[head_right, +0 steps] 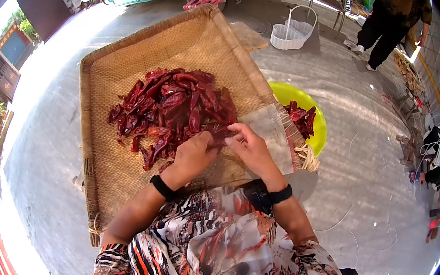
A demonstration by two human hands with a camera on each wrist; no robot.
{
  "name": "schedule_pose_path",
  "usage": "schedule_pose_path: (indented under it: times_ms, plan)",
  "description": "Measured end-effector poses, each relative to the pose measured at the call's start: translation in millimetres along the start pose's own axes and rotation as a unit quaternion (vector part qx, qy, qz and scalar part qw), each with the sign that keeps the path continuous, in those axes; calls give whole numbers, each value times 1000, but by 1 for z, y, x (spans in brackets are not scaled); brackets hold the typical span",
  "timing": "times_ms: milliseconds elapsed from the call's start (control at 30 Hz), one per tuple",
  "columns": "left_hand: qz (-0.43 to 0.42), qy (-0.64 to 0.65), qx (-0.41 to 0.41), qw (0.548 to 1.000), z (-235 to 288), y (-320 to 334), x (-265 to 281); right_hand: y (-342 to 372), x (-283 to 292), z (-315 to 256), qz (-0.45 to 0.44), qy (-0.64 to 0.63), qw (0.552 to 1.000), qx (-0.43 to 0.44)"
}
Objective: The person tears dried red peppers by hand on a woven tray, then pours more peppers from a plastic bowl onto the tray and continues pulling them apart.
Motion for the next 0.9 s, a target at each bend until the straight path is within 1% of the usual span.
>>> schedule_pose_path:
  times_ms: [100, 133, 233, 333, 433, 467, 567, 600, 633, 667, 700, 767, 800, 900]
  plan:
    - [4, 25, -14, 1000, 6, 10, 5, 3, -13, -4, -49, 40, 998, -28]
    - [8, 33, -21, 999, 8, 13, 7, 3, -14, -2, -35, -3, 999, -26]
    - [54, 70, -48, 995, 4, 13, 11, 3, -18, -11, -35, -68, 996, 35]
    - [-19, 86, -27, 996, 4, 10, 18, 4, -16, -9, -36, -23, 999, 28]
    - [15, 94, -26, 995, -1, 6, 34, 1, 9, -6, 29, -35, 999, -12]
    - [29, 100, -7, 995, -12, 2, 33, 1, 21, -6, 60, -52, 997, 13]
    - [48, 80, 31, 995, -41, -10, 30, 6, 71, -4, 174, -98, 980, 26]
    - [47, 48, -4, 998, -43, -12, 27, 10, 87, -5, 211, -158, 964, 35]
    - [16, 94, 20, 995, -53, -15, 20, 13, 97, -5, 247, -217, 943, 45]
    - [-15, 140, 42, 989, -62, -17, 12, 22, 106, -7, 289, -291, 909, 72]
    - [-46, 185, 63, 980, -66, -19, 6, 24, 109, -2, 299, -320, 897, 54]
    - [19, 145, 23, 989, -61, -19, 12, 27, 120, 11, 320, -379, 868, 18]
    - [51, 125, 4, 991, -54, -17, 18, 25, 117, 16, 301, -362, 882, 6]
    - [76, 160, -69, 982, -24, -6, 31, 15, 93, 15, 233, -231, 945, 8]
Point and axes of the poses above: each hand's wrist, its own y-axis away from the middle knuckle, its own x-axis out of the back of the hand, z = x × y, the point moved 7 cm from there along -y, towards the middle knuckle, and after that the axes turned 5 degrees about -z, right-handed, at the moved point
